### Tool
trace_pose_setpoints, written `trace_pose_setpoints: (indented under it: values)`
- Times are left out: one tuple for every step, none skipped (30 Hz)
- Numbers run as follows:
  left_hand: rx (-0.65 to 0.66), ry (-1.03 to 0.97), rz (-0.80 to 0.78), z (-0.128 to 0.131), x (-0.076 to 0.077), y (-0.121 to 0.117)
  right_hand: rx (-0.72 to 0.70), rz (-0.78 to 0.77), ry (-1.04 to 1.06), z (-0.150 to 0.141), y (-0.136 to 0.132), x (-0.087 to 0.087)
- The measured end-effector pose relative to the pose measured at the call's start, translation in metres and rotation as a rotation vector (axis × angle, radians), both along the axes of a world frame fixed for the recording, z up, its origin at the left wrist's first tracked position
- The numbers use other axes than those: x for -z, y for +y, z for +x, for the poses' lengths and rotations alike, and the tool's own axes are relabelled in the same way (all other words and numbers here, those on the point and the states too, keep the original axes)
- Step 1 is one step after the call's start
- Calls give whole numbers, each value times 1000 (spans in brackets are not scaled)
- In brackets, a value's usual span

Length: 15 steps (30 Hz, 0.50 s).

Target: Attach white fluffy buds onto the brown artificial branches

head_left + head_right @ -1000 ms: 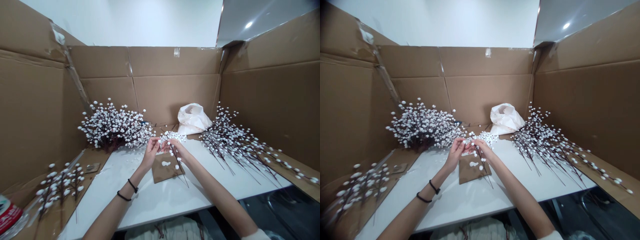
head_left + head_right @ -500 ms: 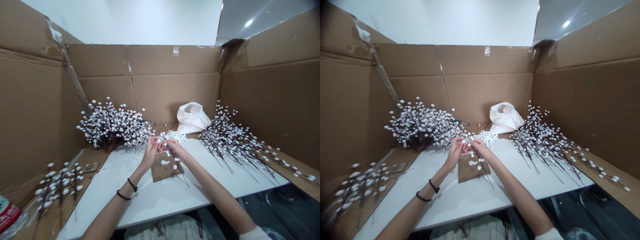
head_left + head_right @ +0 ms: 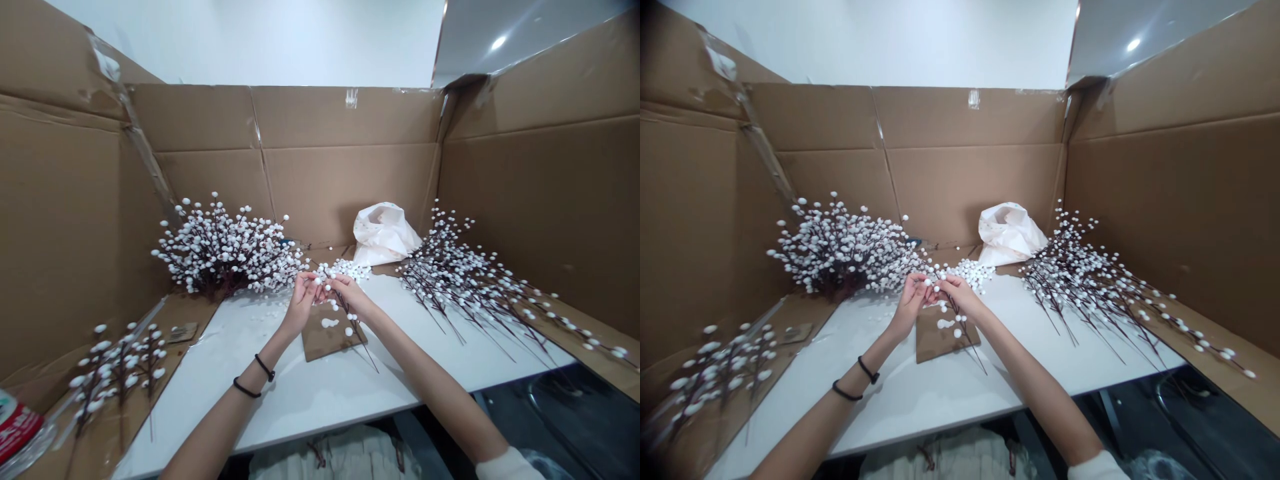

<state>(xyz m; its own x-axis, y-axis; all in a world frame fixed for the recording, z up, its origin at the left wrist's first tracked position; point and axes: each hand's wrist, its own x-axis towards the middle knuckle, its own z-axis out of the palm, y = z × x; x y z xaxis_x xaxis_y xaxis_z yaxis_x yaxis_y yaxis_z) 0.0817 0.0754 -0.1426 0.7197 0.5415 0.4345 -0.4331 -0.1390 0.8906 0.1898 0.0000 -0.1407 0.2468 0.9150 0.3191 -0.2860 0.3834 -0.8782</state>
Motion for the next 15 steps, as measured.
trace_pose_setpoints:
  values:
    - [-1,0,-2,0,0,0,2,0,-5,0,0,0]
    - [-2,1,-4,0,0,-1,3,-2,-8,0,0,0]
    - [-4,4,-6,0,-1,-1,5,-5,-6,1,0,0]
    - [-6,7,-8,-1,-1,-1,7,-9,-2,1,0,0]
    - [-8,12,-8,-1,-1,-1,9,-13,3,1,1,1]
    - [-12,15,-6,-1,-1,0,9,-16,6,2,1,1]
    - [-14,17,-4,-1,0,0,8,-16,7,2,2,2]
    - [-17,18,-1,0,0,0,6,-14,4,3,2,3]
    - [-22,17,2,0,0,0,5,-8,-1,3,3,3]
    - [-28,15,4,0,0,0,1,0,-12,3,3,4]
    - [-35,12,4,0,1,0,-2,11,-23,3,3,4]
    - [-40,11,5,0,1,-1,-4,22,-34,3,3,4]
    - [-44,11,8,0,2,-1,-6,31,-45,3,3,4]
    - [-46,11,13,0,2,-1,-6,35,-55,2,2,3]
    - [-46,11,20,0,2,-1,-4,36,-64,2,2,3]
